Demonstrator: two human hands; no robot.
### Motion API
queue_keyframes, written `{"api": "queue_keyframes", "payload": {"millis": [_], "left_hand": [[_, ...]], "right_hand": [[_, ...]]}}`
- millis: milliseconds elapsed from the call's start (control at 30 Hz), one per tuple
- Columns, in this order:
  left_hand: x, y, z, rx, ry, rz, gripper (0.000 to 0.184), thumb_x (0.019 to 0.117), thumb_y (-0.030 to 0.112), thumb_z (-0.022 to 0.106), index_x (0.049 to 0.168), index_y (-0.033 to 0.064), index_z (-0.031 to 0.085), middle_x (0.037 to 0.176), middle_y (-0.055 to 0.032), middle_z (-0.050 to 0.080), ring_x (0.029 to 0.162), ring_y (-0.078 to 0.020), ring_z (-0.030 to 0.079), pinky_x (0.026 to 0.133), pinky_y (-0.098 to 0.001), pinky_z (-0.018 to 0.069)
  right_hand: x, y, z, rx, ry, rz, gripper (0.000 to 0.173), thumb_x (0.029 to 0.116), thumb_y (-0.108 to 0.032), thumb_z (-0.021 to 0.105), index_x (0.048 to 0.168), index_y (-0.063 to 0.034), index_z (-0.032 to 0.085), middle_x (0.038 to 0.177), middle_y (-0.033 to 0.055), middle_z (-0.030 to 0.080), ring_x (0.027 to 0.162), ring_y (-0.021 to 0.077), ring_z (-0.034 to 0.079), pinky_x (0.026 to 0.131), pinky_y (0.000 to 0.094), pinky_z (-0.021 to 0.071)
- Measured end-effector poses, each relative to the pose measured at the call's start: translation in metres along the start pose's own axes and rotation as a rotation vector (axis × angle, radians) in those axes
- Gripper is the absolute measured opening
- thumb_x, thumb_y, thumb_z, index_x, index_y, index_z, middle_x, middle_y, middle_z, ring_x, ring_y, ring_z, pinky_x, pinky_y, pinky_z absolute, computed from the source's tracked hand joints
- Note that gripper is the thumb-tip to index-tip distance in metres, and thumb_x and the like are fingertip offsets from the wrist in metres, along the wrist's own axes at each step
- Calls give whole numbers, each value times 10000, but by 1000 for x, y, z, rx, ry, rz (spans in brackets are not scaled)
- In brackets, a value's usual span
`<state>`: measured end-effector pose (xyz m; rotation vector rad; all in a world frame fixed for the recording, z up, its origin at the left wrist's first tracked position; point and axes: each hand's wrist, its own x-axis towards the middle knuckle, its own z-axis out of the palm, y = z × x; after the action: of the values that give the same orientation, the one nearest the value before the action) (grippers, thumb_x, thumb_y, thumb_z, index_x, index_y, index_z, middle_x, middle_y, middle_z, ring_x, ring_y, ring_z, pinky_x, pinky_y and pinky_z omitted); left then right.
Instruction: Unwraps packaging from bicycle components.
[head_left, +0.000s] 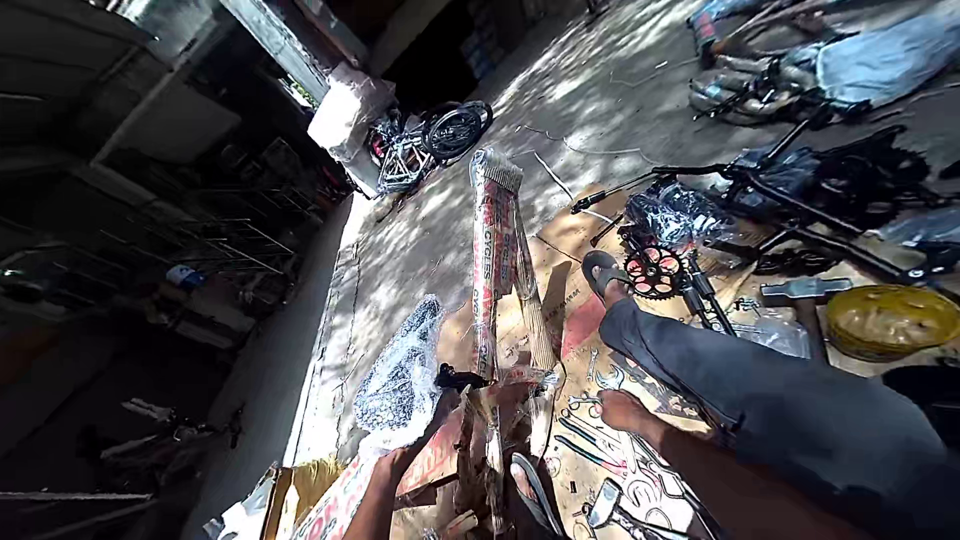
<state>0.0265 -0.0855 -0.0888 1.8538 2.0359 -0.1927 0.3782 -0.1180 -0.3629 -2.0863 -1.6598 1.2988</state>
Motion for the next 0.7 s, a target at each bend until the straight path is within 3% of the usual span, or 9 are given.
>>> {"api": "queue_keyframes", "payload": {"millis": [67,133,200,367,533,700], "left_hand": [[-39,22,-2,-236,43,-35,344,1105,85,385,1284,-146,564,1345,-290,575,1263,-286,551,1100,-378,399],[-53,32,2,-300,44,-37,353,1108,80,373,1319,-148,541,1379,-292,556,1294,-278,538,1114,-363,389],[-50,26,7,-252,36,21,362,1108,112,394,1332,-125,550,1383,-266,571,1298,-248,546,1111,-337,404],[-35,29,8,-110,31,-11,371,1112,138,402,1321,-123,563,1381,-280,571,1322,-302,530,1139,-404,372],[-9,33,4,271,-11,-63,464,1118,285,400,1367,-66,573,1427,-263,559,1378,-352,503,1168,-481,354],[-24,28,0,-34,103,22,340,1093,146,466,1283,-94,612,1337,-252,619,1282,-309,573,1124,-412,403]], "right_hand": [[1,-13,0,-21,31,-172,311,1002,-205,577,1229,-22,682,1271,231,662,1247,408,595,1076,598,432],[-5,-28,-5,-28,62,-312,273,999,-197,591,1183,-31,706,1203,227,688,1198,410,622,1053,606,448],[-10,-41,-9,58,108,-408,295,1028,-265,582,1183,-50,711,1152,206,706,1157,385,645,1050,584,459],[-35,-84,-29,276,242,-576,365,1089,-342,486,1207,-76,706,1104,170,727,1075,335,687,988,552,503],[-43,-95,-19,136,151,-650,341,1091,-330,463,1143,-89,698,1054,148,718,1036,320,684,956,533,511],[-51,-127,-28,108,30,-702,436,1106,-362,410,1279,-55,667,1191,196,699,1165,347,652,1057,540,459]]}}
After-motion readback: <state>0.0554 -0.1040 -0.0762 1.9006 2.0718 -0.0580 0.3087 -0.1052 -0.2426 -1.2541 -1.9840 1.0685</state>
